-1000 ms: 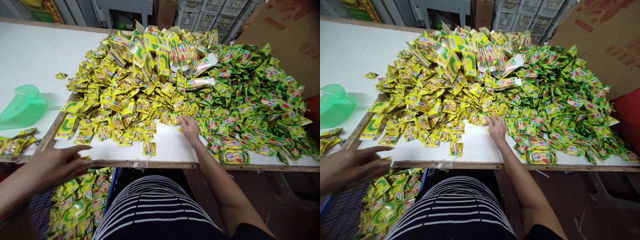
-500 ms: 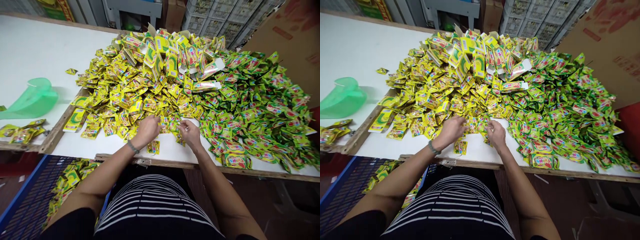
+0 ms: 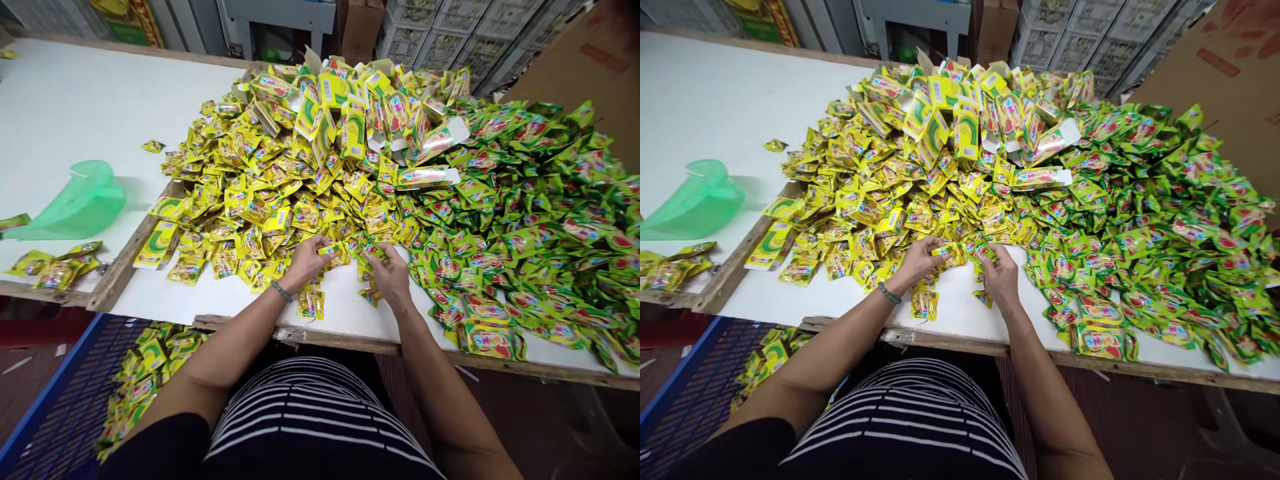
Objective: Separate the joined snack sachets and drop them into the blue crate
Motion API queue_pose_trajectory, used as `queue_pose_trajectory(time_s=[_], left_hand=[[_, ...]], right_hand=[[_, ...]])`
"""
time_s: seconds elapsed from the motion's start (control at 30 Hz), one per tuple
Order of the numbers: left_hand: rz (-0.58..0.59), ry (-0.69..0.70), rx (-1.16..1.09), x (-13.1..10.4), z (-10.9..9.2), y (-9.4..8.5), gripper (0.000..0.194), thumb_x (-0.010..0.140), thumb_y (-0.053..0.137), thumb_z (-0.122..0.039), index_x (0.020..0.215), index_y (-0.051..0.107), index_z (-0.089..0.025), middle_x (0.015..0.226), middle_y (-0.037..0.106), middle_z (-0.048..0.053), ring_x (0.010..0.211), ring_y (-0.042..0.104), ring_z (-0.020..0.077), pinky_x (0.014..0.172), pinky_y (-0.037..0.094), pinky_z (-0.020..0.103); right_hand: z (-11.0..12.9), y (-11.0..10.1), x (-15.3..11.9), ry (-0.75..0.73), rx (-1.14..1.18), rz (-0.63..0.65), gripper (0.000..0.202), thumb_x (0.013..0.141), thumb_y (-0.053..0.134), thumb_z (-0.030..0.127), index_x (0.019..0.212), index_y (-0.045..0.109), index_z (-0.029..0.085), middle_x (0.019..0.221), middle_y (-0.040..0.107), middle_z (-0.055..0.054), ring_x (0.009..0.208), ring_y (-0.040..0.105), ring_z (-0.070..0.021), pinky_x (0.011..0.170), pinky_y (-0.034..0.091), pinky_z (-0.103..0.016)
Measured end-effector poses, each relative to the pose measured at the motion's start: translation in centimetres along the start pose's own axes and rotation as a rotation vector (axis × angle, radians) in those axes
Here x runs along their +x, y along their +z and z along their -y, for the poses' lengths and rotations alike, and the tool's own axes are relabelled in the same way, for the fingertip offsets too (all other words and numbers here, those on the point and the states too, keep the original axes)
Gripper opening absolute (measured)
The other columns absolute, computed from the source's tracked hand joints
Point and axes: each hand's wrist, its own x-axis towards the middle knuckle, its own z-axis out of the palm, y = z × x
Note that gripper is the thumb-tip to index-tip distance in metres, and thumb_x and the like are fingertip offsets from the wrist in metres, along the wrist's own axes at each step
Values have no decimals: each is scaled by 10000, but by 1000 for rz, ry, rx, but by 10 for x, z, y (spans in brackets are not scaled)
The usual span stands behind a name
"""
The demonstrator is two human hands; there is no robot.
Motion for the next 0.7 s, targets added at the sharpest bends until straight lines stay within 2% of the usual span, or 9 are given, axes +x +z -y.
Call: queue_pose_trajectory(time_s=[0.1, 0.17, 0.2, 0.3, 0.4, 0.5, 0.57, 0.63, 0.7], left_hand=[[103, -71, -288, 3, 2, 0, 284, 608, 758, -278, 803, 598, -149, 771, 639, -14, 632, 557, 107, 621, 441, 238], [167, -143, -425, 1, -2, 0, 307, 583, 768, -260, 810, 595, -149, 712, 615, -31, 528, 499, 74, 545, 421, 224], [171, -176, -480, -1, -5, 0, 310, 581, 770, -248, 811, 587, -151, 677, 601, -39, 493, 478, 65, 515, 411, 217], [86, -214, -652, -6, -13, 2, 334, 580, 781, -205, 810, 542, -163, 609, 562, -61, 473, 483, 57, 491, 407, 192], [62, -217, -817, -11, -18, 5, 374, 568, 782, -165, 836, 520, -170, 630, 569, -63, 540, 549, 63, 558, 461, 185], [51, -222, -923, -14, -23, 8, 357, 586, 778, -201, 835, 523, -171, 715, 596, -50, 629, 592, 72, 624, 506, 202], [17, -203, -950, -13, -27, 10, 382, 589, 802, -244, 831, 514, -177, 703, 581, -60, 606, 575, 65, 596, 494, 191], [-9, -167, -931, -12, -32, 12, 436, 562, 839, -276, 820, 500, -181, 647, 554, -77, 545, 536, 55, 548, 459, 175], [-7, -141, -876, -9, -35, 12, 466, 550, 857, -310, 809, 492, -182, 612, 549, -78, 525, 524, 60, 530, 440, 175]], right_hand=[[12, 0, 3, 108, 242, 203, 353, 723, 708, 436, 979, 587, 225, 822, 625, 3, 607, 525, -132, 549, 449, -271], [17, 4, 7, 122, 260, 332, 387, 672, 748, 459, 939, 607, 218, 783, 620, 5, 618, 540, -141, 550, 453, -274], [18, 7, 9, 135, 255, 349, 392, 663, 750, 478, 919, 615, 214, 748, 611, 6, 622, 547, -150, 552, 457, -280], [19, 16, 13, 193, 294, 242, 423, 670, 726, 538, 922, 606, 219, 666, 582, 17, 628, 569, -175, 564, 483, -304], [18, 25, 12, 201, 308, 164, 441, 673, 715, 555, 928, 592, 217, 657, 589, 14, 618, 573, -178, 565, 496, -310], [20, 32, 9, 226, 274, 106, 453, 689, 703, 537, 974, 575, 209, 607, 559, 38, 539, 524, -152, 506, 462, -281], [23, 35, 7, 253, 277, 65, 484, 697, 703, 510, 1047, 561, 207, 599, 549, 52, 521, 509, -145, 486, 449, -268], [26, 36, 5, 268, 322, 91, 495, 711, 694, 495, 1089, 563, 204, 637, 577, 42, 557, 538, -150, 519, 474, -274], [30, 35, 4, 289, 415, 200, 462, 733, 674, 505, 1068, 586, 200, 696, 621, 21, 617, 585, -161, 581, 514, -295]])
